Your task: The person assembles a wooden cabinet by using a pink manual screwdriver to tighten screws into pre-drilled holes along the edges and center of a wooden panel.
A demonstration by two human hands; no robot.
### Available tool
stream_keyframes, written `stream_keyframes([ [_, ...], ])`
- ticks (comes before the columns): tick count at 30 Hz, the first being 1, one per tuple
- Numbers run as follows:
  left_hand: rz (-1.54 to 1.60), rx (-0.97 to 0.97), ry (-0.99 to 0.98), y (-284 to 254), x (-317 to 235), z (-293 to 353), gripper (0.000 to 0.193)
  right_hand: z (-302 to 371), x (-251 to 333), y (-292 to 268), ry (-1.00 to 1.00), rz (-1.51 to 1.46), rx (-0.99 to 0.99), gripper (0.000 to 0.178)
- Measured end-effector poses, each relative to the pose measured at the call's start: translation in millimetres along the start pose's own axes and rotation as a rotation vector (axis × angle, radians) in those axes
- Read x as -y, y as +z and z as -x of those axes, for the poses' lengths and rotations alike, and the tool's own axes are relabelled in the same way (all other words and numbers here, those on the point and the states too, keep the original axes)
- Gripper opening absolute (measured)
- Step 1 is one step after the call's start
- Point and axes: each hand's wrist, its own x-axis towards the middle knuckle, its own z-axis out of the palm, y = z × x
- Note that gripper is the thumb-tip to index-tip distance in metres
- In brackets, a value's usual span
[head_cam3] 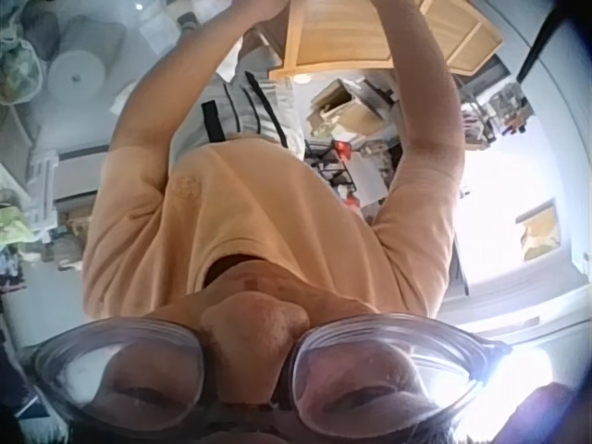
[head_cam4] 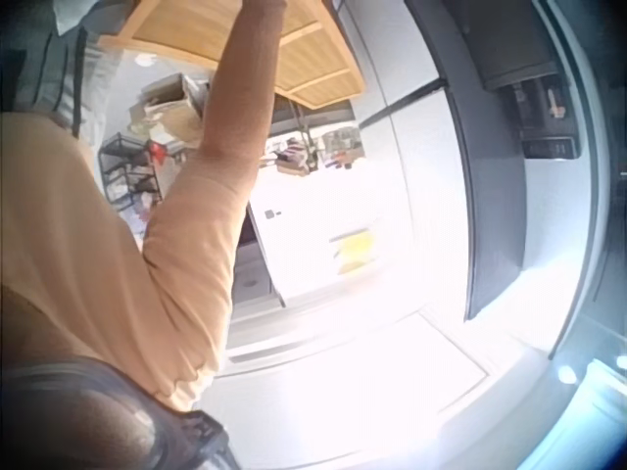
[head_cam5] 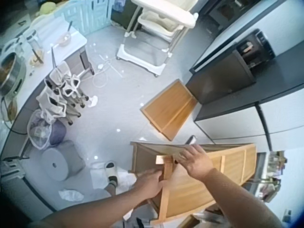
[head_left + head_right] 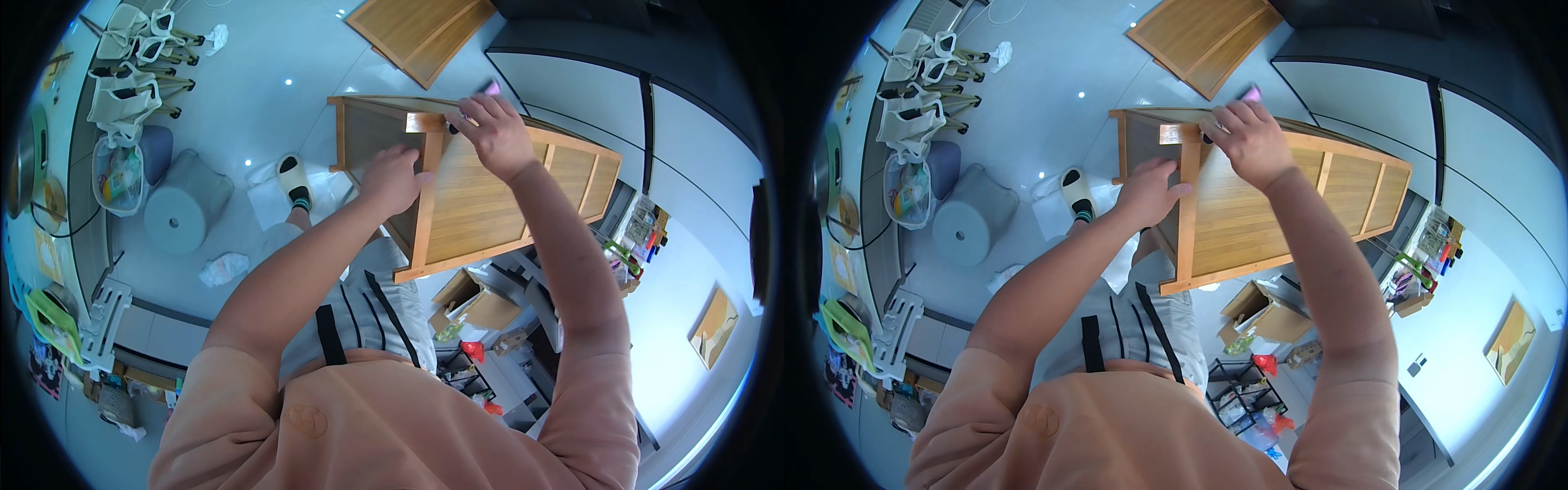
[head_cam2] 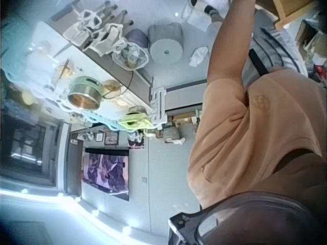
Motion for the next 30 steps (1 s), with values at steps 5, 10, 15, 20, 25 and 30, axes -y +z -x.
stream_keyframes([
  [5, 0.040, -0.016, 0.007, 1, 4, 0, 0.049, -16, -22, -7, -0.202, 0.087, 0.001, 0.026],
  [10, 0.005, -0.036, 0.002, -1, 0, -1, 0.049, -4, -6, -1, -0.079, 0.060, 0.034, 0.032],
  [15, -0.010, -0.020, -0.007, -2, 0, -1, 0.049, 1, 55, 17, 0.782, -0.356, 0.180, 0.045],
  [20, 0.031, -0.066, 0.045, 1, 6, -2, 0.051, -17, 66, 6, 1.137, -0.572, 0.143, 0.050],
  [25, 0.061, -0.066, 0.085, 1, 18, -3, 0.053, -12, 56, 6, 0.905, -0.427, 0.280, 0.039],
  [30, 0.034, -0.026, 0.062, 1, 10, -4, 0.054, 0, 4, 6, 0.107, -0.008, -0.091, 0.022],
])
